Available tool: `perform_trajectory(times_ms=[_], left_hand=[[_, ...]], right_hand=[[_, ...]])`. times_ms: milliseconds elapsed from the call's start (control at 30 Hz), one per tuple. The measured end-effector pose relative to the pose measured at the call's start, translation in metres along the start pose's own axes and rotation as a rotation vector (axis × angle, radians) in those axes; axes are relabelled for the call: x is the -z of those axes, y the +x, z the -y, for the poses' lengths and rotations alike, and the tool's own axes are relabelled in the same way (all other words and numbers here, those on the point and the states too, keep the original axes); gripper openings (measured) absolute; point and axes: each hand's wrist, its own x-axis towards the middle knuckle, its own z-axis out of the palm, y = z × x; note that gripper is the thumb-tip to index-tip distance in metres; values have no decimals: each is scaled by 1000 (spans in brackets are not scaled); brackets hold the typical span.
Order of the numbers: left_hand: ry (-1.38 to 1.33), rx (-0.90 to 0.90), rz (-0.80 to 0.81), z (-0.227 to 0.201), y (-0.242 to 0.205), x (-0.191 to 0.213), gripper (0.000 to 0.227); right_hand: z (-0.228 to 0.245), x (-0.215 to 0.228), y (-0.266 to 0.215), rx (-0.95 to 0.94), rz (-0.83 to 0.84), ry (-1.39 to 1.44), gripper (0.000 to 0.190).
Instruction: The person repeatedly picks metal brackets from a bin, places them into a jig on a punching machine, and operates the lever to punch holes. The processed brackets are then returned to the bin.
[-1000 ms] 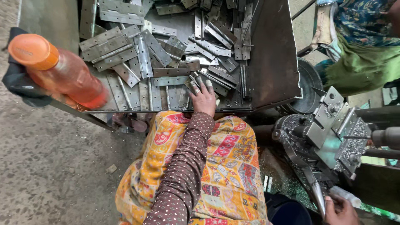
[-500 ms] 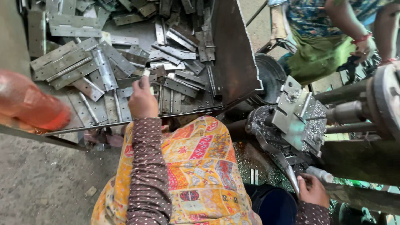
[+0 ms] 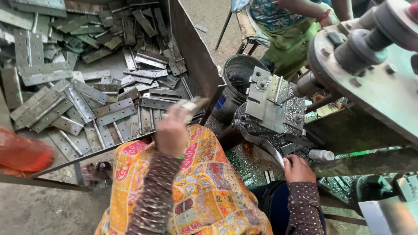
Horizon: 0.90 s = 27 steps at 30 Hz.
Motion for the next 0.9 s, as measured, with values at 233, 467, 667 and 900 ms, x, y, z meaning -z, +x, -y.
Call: perform_trajectory(times_ms=[233,467,667,900], left_hand=[[-193,-603,-17,-159,-15,-85,19],[-25,-442,268,-214,-14,-175,45],[89,-382,367,-204,-16,-182,41],[22,-354,414,-202,1,-182,34]], right_hand=[[1,4,0,-41,163,16,33],[4,5,-2,27,109,66,41],[-9,-16,6,-32,251,73,45],[-24,-131,-40,-172,306,173,48]])
